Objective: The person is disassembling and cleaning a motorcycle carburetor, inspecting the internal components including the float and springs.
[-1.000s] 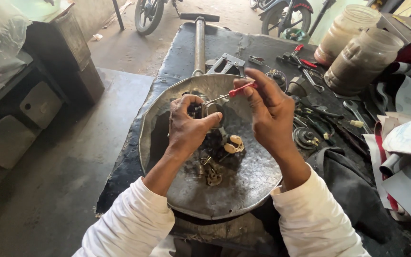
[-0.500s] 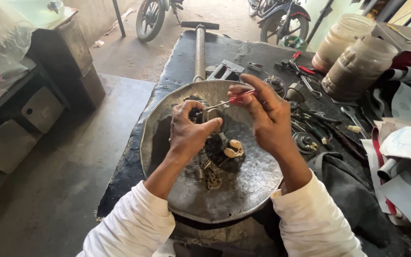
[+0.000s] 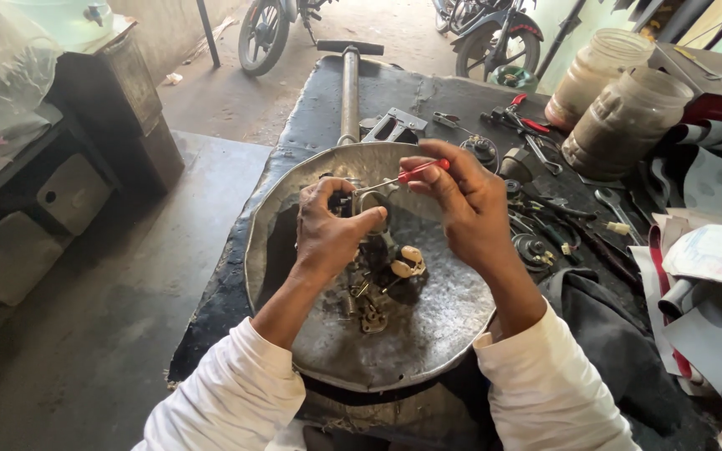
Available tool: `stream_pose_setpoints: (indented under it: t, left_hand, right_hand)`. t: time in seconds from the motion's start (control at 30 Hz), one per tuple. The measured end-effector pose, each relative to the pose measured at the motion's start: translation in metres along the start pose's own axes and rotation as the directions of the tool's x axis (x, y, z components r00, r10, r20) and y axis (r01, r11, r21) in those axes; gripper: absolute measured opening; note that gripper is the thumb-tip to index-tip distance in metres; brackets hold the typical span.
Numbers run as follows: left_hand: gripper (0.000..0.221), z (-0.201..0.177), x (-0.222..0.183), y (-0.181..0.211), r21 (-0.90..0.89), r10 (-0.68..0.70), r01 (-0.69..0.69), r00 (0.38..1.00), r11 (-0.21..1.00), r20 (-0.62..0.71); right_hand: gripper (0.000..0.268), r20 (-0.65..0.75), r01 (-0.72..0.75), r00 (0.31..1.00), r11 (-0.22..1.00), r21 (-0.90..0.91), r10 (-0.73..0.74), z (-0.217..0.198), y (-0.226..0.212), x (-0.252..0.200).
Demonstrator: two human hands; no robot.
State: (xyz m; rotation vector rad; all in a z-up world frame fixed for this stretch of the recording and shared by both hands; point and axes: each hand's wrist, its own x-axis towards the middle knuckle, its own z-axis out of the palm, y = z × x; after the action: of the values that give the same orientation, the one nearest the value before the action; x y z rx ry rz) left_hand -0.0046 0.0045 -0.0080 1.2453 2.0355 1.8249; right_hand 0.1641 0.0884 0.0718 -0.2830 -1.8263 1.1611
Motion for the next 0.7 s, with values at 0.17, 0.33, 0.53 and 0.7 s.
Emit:
stream_pose_setpoints:
  t: [0.17, 0.33, 0.53, 0.7]
  left_hand:
    - [0.052, -0.003, -0.001, 0.007, 0.005, -0.023, 0.023, 1.0, 1.0, 0.018]
    - [0.05, -0.002, 0.001, 0.006, -0.007, -0.019, 0.019, 0.999, 1.0, 0.031]
    - [0.051, -0.004, 0.004, 0.01, -0.003, -0.021, 0.021, 1.0, 1.0, -0.022]
    - [0.05, -0.004, 0.004, 0.01, -0.166, -0.142, 0.143, 0.99, 0.976, 0.018]
  right_hand:
    - [0.015, -0.033, 0.01, 0.999, 1.0, 0.011, -0.01, 0.007, 0.005, -0.006]
    - [0.012, -0.113, -0.006, 0.994, 0.998, -0.06, -0.001, 0.014, 0.0, -0.008]
    - [0.014, -0.091, 0.051, 0.995, 0.999, 0.0, -0.051, 0.008, -0.006, -0.007]
    - [0.016, -0.164, 0.153, 0.974, 0.988, -0.022, -0.154, 0.0, -0.009, -0.007]
